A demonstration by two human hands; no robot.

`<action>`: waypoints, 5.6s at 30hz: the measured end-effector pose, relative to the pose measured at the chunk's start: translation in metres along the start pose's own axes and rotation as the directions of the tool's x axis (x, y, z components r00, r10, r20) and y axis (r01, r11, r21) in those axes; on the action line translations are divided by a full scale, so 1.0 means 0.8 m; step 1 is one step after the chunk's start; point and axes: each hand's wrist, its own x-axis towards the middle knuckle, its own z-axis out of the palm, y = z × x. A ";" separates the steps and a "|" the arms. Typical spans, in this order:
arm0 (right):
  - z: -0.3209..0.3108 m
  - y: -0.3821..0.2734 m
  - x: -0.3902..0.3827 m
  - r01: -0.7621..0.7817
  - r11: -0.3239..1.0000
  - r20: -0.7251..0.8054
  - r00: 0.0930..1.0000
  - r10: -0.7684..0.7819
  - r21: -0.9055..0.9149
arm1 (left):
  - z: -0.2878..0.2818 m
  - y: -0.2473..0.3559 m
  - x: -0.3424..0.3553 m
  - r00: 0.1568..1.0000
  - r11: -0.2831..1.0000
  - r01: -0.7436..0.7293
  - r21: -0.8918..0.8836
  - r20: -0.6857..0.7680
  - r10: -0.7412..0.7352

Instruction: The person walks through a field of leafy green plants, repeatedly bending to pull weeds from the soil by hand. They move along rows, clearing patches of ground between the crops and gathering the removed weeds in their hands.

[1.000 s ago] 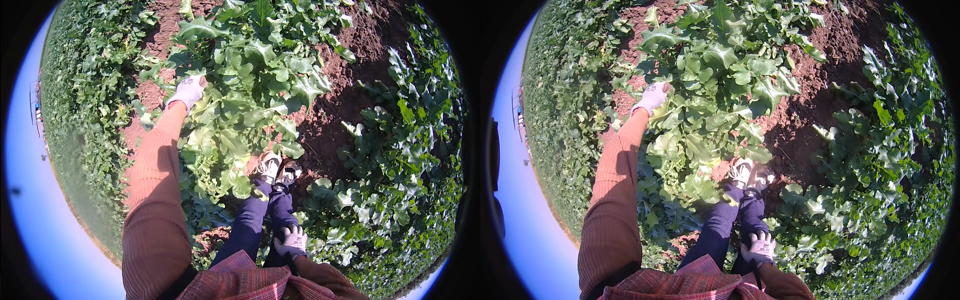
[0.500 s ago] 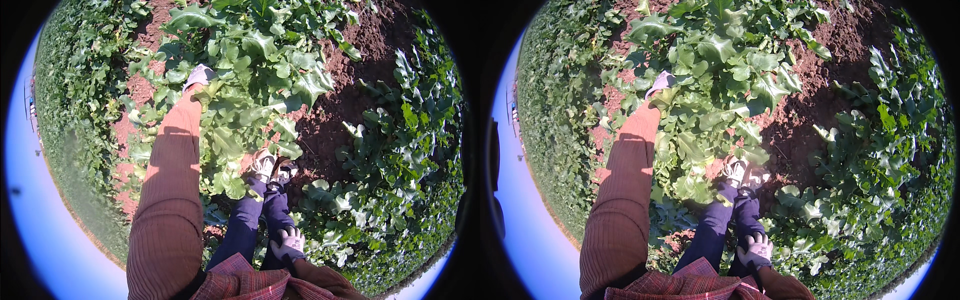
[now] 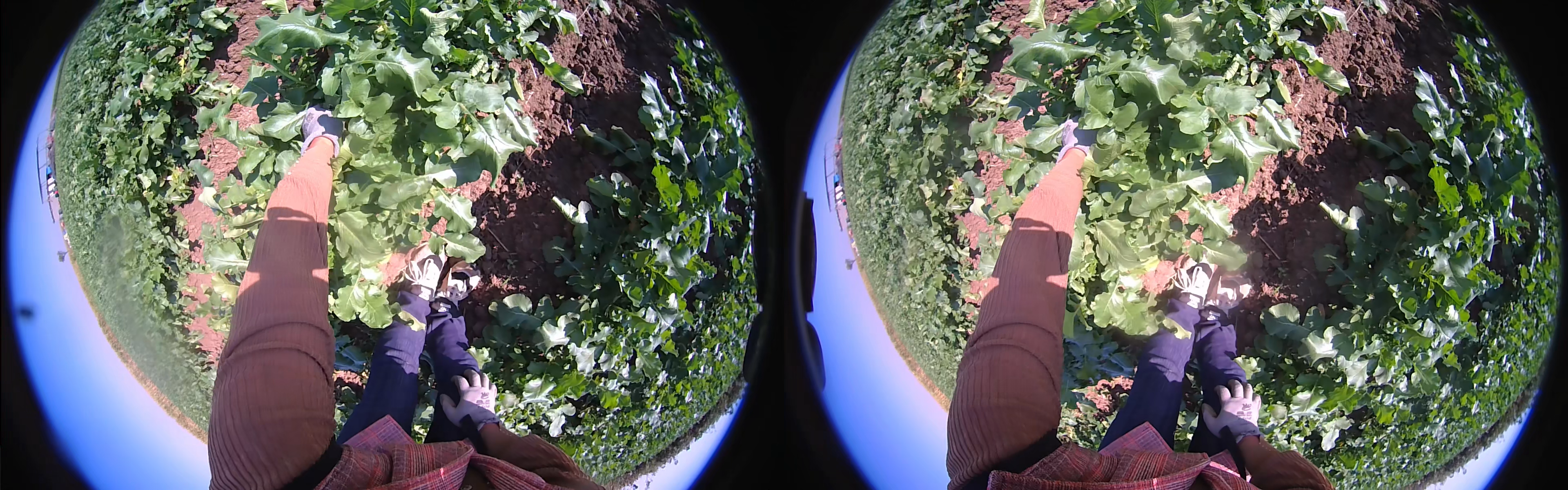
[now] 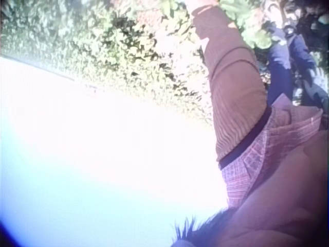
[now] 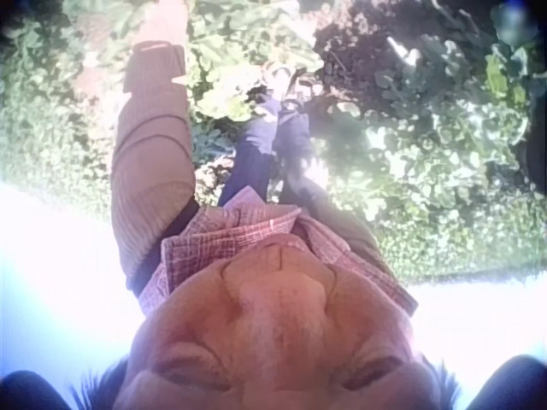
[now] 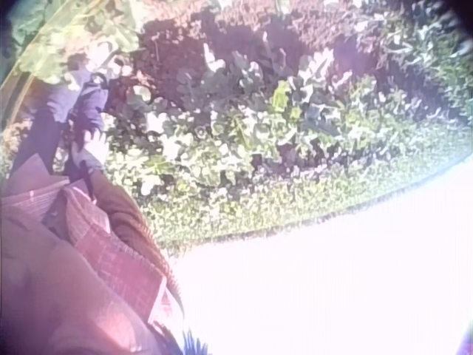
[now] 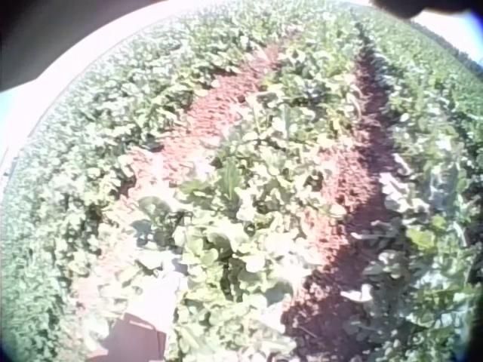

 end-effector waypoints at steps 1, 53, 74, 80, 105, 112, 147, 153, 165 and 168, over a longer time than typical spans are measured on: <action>-0.001 0.000 0.000 -0.014 1.000 0.020 1.000 0.014 -0.020 | 0.003 -0.004 -0.002 0.999 0.999 -0.022 0.024 0.029 0.021; -0.004 -0.046 -0.017 -0.106 0.989 0.005 0.994 0.106 0.103 | -0.214 0.339 -0.502 0.366 0.541 -0.580 -0.609 0.399 0.841; -0.205 0.133 0.150 -0.159 0.951 -0.763 0.569 0.307 0.264 | -0.232 0.045 -0.573 -0.083 0.496 -0.795 -0.349 0.873 0.480; -0.257 0.248 0.190 -0.665 0.716 -0.330 0.641 0.693 0.211 | -0.231 0.055 -0.573 -0.102 0.469 -0.853 -0.230 0.954 0.282; -0.302 0.373 0.123 -0.495 0.611 -0.378 0.494 0.783 0.618 | -0.222 0.079 -0.579 -0.047 0.530 -0.819 -0.220 0.946 0.320; -0.266 0.366 0.129 -0.650 0.719 -0.425 0.594 0.683 0.247 | -0.213 0.068 -0.586 -0.022 0.474 -0.846 -0.245 0.904 0.426; -0.166 0.194 0.174 0.393 0.904 -0.621 0.755 -0.211 0.170 | -0.204 0.071 -0.623 -0.048 0.451 -0.880 -0.152 0.971 0.233; -0.201 0.186 0.180 0.308 0.905 -0.892 0.428 0.144 0.293 | -0.202 0.060 -0.626 0.019 0.464 -0.884 -0.058 0.987 0.159; -0.200 0.324 0.156 0.000 0.957 -0.820 0.515 0.249 0.290 | -0.211 0.070 -0.600 -0.072 0.410 -0.890 -0.201 0.948 0.309; -0.232 0.369 0.183 -0.276 0.723 -0.599 0.416 0.684 0.633 | -0.210 0.066 -0.600 -0.064 0.499 -0.858 -0.123 0.989 0.133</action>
